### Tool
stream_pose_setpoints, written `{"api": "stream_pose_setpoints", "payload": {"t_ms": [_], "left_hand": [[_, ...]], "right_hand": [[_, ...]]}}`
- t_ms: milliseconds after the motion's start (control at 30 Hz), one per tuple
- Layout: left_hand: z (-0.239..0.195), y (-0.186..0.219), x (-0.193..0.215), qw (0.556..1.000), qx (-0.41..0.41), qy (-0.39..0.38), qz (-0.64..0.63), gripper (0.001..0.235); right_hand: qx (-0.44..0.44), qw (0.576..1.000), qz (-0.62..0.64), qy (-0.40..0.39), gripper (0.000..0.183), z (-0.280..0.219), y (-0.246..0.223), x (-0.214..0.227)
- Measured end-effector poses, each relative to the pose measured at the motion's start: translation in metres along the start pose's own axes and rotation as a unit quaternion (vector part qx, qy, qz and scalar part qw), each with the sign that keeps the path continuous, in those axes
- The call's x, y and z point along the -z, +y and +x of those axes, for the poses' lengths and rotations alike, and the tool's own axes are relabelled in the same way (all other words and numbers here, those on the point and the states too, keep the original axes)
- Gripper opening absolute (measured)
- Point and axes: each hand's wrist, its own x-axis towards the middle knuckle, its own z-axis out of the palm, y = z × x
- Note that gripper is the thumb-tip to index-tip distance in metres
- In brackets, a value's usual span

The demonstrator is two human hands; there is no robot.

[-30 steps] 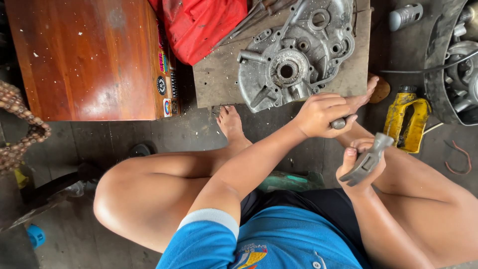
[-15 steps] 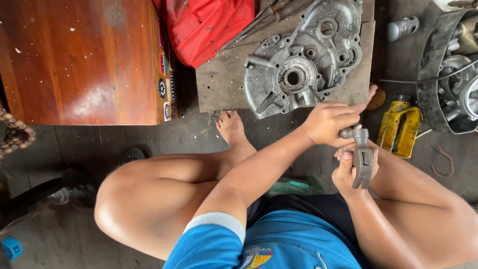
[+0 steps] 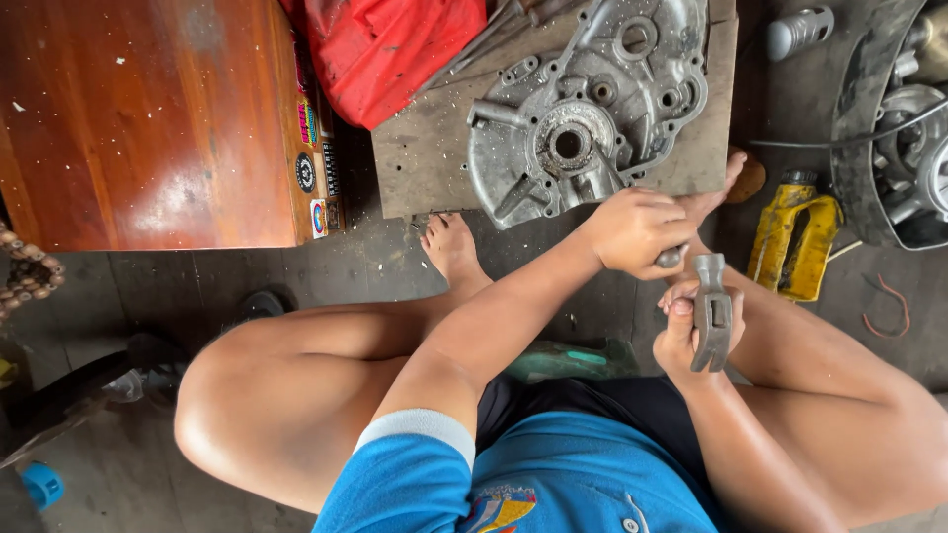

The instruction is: Using a hammer and punch to remove a component from a motorcycle engine casing

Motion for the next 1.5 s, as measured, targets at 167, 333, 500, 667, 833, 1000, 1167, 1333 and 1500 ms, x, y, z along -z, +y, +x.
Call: {"api": "stream_pose_setpoints", "payload": {"t_ms": [167, 333, 500, 667, 833, 1000, 1167, 1333, 1500], "left_hand": [[-0.004, 0.000, -0.004, 1.000, -0.012, 0.000, 0.001, 0.022], [0.001, -0.024, -0.003, 0.999, -0.007, 0.001, 0.045, 0.022], [-0.013, -0.011, -0.031, 0.998, 0.004, 0.033, 0.055, 0.019], [-0.011, -0.026, -0.042, 0.997, 0.014, 0.056, 0.053, 0.017], [0.011, -0.009, -0.011, 0.998, -0.001, 0.034, 0.061, 0.025], [0.017, 0.009, 0.003, 0.999, 0.007, 0.030, 0.025, 0.022], [0.025, -0.011, 0.001, 0.998, 0.003, 0.029, 0.061, 0.027], [0.045, -0.004, 0.007, 0.996, 0.012, 0.035, 0.080, 0.019], [0.055, -0.008, 0.012, 0.995, 0.029, 0.022, 0.093, 0.016]], "right_hand": [[-0.002, 1.000, -0.025, -0.006, 0.021, 0.008, -0.001, 0.000], [0.004, 1.000, -0.017, -0.011, 0.022, 0.010, -0.002, 0.005], [0.001, 1.000, -0.001, -0.026, 0.025, 0.009, 0.001, 0.019], [-0.003, 0.999, 0.021, -0.027, 0.023, 0.011, 0.002, 0.022], [-0.025, 0.999, 0.030, -0.038, 0.020, 0.008, -0.005, 0.019], [-0.019, 0.998, 0.053, -0.036, 0.019, 0.008, -0.007, 0.018], [0.078, 0.968, -0.220, -0.093, 0.029, 0.055, -0.058, 0.008], [-0.127, 0.988, -0.065, -0.062, 0.034, -0.011, 0.002, 0.040], [-0.084, 0.923, -0.353, -0.131, 0.035, 0.012, 0.002, 0.040]]}}
